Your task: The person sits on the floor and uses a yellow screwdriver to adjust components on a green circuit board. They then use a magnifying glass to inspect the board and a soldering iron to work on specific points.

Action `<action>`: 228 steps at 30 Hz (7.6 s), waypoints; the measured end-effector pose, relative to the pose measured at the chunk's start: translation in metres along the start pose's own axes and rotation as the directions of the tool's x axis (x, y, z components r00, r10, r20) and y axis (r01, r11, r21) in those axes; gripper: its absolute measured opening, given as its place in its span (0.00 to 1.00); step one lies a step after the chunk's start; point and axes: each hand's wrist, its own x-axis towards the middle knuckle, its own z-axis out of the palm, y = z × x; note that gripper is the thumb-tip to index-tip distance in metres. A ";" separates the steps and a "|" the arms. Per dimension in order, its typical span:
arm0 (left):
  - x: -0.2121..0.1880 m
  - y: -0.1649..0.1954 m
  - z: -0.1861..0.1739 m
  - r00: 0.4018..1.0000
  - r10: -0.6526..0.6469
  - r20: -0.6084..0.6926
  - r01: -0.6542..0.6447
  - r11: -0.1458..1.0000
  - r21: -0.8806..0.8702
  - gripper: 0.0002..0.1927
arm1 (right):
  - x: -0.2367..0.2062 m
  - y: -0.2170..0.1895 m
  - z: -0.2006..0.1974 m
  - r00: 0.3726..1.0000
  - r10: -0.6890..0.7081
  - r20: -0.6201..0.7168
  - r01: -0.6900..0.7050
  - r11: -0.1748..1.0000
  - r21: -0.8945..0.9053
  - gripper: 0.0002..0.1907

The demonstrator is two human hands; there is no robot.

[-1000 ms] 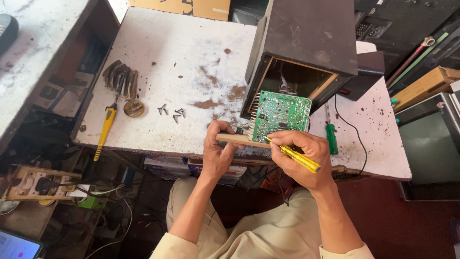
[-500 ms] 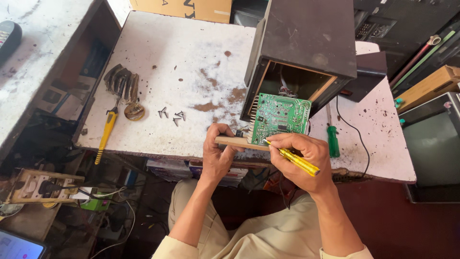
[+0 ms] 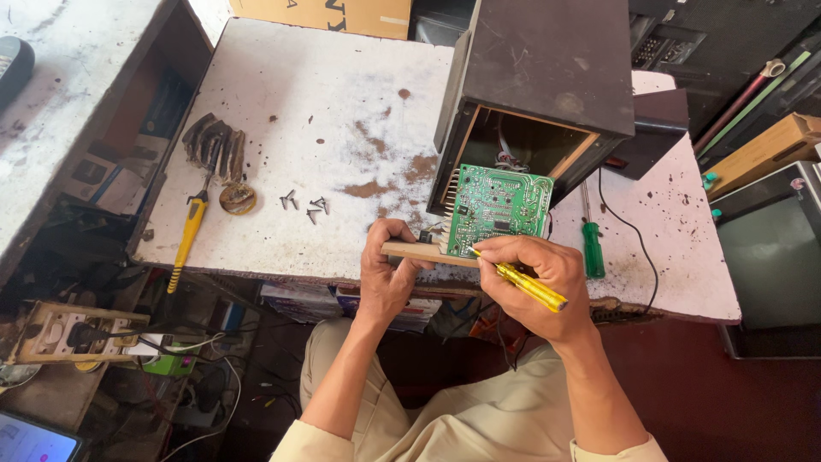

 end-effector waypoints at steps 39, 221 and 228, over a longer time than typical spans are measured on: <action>0.000 0.000 0.000 1.000 0.003 -0.009 -0.003 1.000 0.019 0.08 | 0.000 -0.002 0.006 0.996 -0.007 -0.086 0.004 0.999 -0.032 0.04; -0.003 -0.021 0.002 0.997 0.048 -0.067 -0.059 0.984 -0.168 0.32 | -0.076 0.057 0.064 0.713 0.699 -0.050 -0.282 0.351 0.893 0.23; -0.005 -0.018 0.004 0.998 0.023 -0.065 -0.035 0.981 -0.191 0.29 | -0.076 0.059 0.057 0.762 0.625 -0.170 -0.260 0.535 0.804 0.21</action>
